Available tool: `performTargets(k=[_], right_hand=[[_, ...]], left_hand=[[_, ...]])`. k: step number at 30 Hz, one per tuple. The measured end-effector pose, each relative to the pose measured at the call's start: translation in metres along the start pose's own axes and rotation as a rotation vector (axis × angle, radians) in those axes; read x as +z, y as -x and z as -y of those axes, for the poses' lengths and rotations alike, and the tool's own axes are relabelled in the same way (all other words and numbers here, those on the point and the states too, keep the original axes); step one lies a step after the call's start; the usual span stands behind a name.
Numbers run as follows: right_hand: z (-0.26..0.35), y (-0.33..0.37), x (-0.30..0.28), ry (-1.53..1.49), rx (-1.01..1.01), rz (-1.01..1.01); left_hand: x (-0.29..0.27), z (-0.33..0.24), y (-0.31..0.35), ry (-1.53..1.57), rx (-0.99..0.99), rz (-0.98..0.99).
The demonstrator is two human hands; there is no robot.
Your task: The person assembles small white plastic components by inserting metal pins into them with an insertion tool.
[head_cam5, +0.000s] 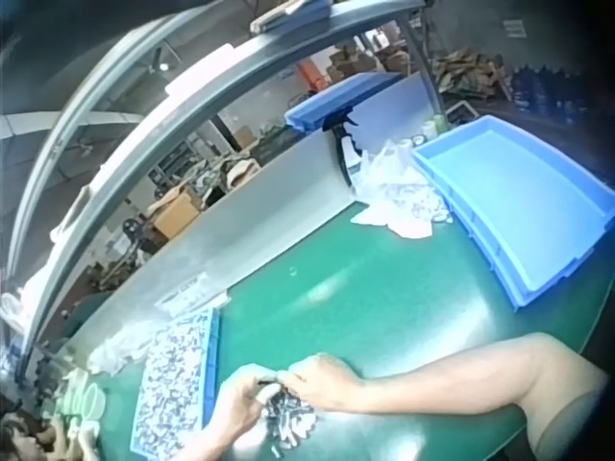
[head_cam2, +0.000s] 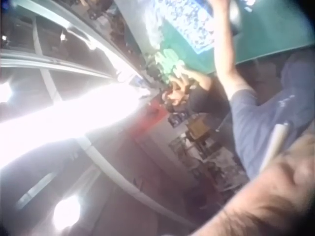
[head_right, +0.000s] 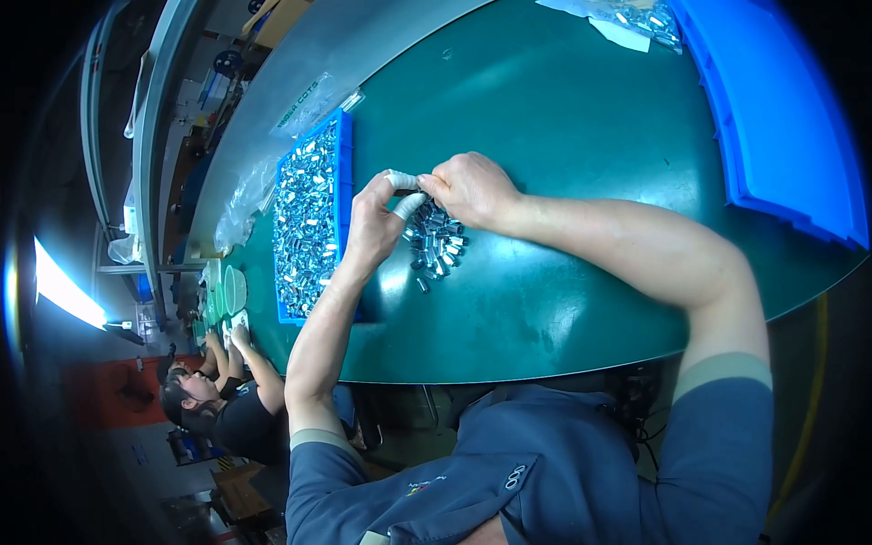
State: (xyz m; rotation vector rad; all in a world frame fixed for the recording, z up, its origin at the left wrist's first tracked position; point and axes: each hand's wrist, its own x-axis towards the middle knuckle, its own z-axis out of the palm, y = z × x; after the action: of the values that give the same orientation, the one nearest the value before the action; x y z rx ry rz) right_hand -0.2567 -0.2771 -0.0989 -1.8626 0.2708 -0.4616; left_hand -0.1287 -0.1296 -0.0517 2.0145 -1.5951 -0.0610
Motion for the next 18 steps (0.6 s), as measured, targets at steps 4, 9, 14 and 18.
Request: performTargets(k=[4, 9, 14, 18], right_hand=[[-0.001, 0.0, -0.001, -0.019, -0.001, 0.017], [-0.002, 0.0, -0.001, -0.102, -0.002, 0.007], [-0.009, -0.01, -0.008, -0.184, 0.052, -0.119], [-0.006, -0.008, -0.008, -0.183, 0.081, -0.083]], left_hand=[[0.0, -0.005, -0.002, -0.021, 0.051, -0.016], [-0.012, 0.003, -0.003, -0.111, 0.126, 0.003], [-0.058, 0.055, -0.002, -0.361, 0.004, -0.116], [-0.097, 0.081, -0.002, -0.529, -0.135, -0.181]])
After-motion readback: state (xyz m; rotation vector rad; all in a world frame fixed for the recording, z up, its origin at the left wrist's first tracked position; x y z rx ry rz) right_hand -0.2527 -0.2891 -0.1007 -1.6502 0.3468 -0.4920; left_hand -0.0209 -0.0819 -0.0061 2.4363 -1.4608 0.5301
